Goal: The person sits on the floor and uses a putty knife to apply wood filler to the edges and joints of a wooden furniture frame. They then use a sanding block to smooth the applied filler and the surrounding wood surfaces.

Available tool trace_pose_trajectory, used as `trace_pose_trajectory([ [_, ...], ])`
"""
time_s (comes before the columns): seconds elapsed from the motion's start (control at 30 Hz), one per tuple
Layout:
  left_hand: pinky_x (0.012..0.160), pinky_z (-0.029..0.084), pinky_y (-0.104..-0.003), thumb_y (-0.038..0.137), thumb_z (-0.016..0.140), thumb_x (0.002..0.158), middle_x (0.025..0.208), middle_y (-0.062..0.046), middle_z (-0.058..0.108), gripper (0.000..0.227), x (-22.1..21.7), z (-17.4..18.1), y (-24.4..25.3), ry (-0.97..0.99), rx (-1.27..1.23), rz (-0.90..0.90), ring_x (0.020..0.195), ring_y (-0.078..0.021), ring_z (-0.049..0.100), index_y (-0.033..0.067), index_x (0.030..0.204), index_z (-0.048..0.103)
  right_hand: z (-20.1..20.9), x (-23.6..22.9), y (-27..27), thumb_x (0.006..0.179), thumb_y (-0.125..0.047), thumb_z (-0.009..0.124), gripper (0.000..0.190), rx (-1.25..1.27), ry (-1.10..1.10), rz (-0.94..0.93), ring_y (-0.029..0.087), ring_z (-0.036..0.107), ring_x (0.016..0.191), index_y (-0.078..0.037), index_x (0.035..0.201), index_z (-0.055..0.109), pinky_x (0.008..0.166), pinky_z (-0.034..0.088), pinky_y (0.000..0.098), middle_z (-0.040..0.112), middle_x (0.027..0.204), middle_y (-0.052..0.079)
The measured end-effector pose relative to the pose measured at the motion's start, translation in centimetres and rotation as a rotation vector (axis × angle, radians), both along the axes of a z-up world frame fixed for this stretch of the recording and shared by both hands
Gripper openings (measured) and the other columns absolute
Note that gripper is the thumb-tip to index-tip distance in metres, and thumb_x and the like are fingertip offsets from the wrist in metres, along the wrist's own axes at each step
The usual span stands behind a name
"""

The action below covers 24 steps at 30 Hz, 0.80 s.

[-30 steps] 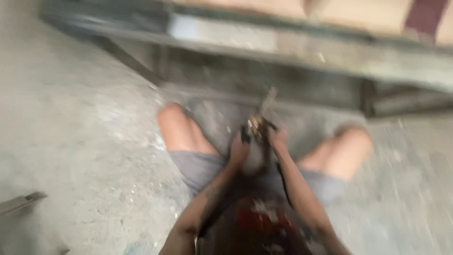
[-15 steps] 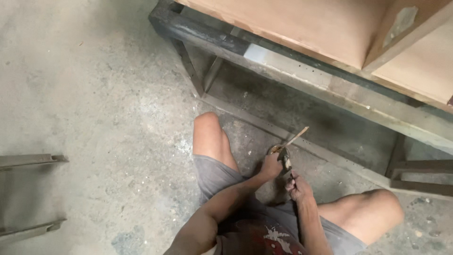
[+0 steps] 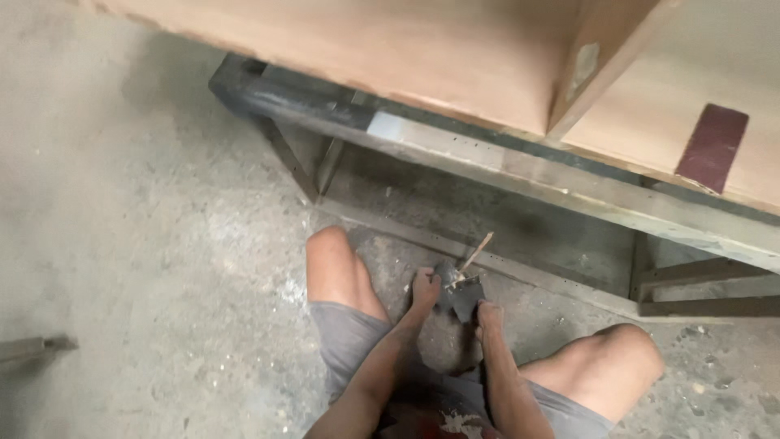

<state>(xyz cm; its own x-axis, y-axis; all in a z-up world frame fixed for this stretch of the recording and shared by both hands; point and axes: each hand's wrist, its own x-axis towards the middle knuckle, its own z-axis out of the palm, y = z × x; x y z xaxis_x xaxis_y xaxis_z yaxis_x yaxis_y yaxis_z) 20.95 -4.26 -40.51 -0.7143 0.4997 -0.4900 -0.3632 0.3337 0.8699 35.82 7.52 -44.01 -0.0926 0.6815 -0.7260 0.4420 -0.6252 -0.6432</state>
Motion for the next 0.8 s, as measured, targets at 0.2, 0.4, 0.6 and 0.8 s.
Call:
trace_pose_trajectory([
  [0.2, 0.117, 0.036, -0.057, 0.036, 0.06, 0.099, 0.157, -0.036, 0.032, 0.079, 0.6, -1.7, 0.1, -0.082, -0.062, -0.062, 0.147, -0.0487, 0.034, -0.0073, 0.156, 0.028, 1.6, -1.0, -0.6, 0.101, -0.033, 0.063, 0.062, -0.011, -0.159, 0.155, 0.043, 0.052, 0.135, 0.003, 0.149, 0.049, 0.105, 0.046, 0.0575, 0.051, 0.146, 0.03],
  [0.4, 0.125, 0.022, -0.057, 0.035, 0.057, 0.103, 0.166, -0.033, 0.004, 0.088, -1.2, 4.3, -1.7, -0.129, -0.217, -0.023, 0.157, -0.0452, 0.009, -0.0083, 0.161, 0.006, 8.9, -0.4, -0.1, 0.105, -0.025, 0.059, 0.065, 0.16, -0.165, 0.091, 0.047, 0.046, 0.14, 0.005, 0.155, 0.03, 0.11, 0.041, 0.0643, 0.048, 0.152, 0.029],
  [0.6, 0.127, 0.024, -0.058, 0.034, 0.056, 0.105, 0.165, -0.028, 0.025, 0.082, -1.8, 13.8, -2.8, -0.087, -0.154, -0.081, 0.156, -0.0362, 0.024, 0.002, 0.163, 0.008, 31.4, 0.9, -2.5, 0.109, -0.019, 0.052, 0.043, 0.597, -0.006, 0.33, 0.048, 0.054, 0.13, 0.009, 0.141, 0.049, 0.11, 0.047, 0.0609, 0.055, 0.136, 0.033],
  [0.8, 0.117, 0.041, -0.057, 0.029, 0.052, 0.108, 0.149, -0.028, 0.05, 0.054, -1.6, 16.3, -4.2, 0.035, -0.196, -0.171, 0.143, -0.0392, 0.047, -0.001, 0.152, 0.041, 47.6, 5.2, -0.4, 0.098, -0.013, 0.064, 0.022, 1.415, -0.103, 0.461, 0.031, 0.071, 0.075, -0.009, 0.076, 0.061, 0.072, 0.055, 0.0462, 0.078, 0.091, 0.008],
])
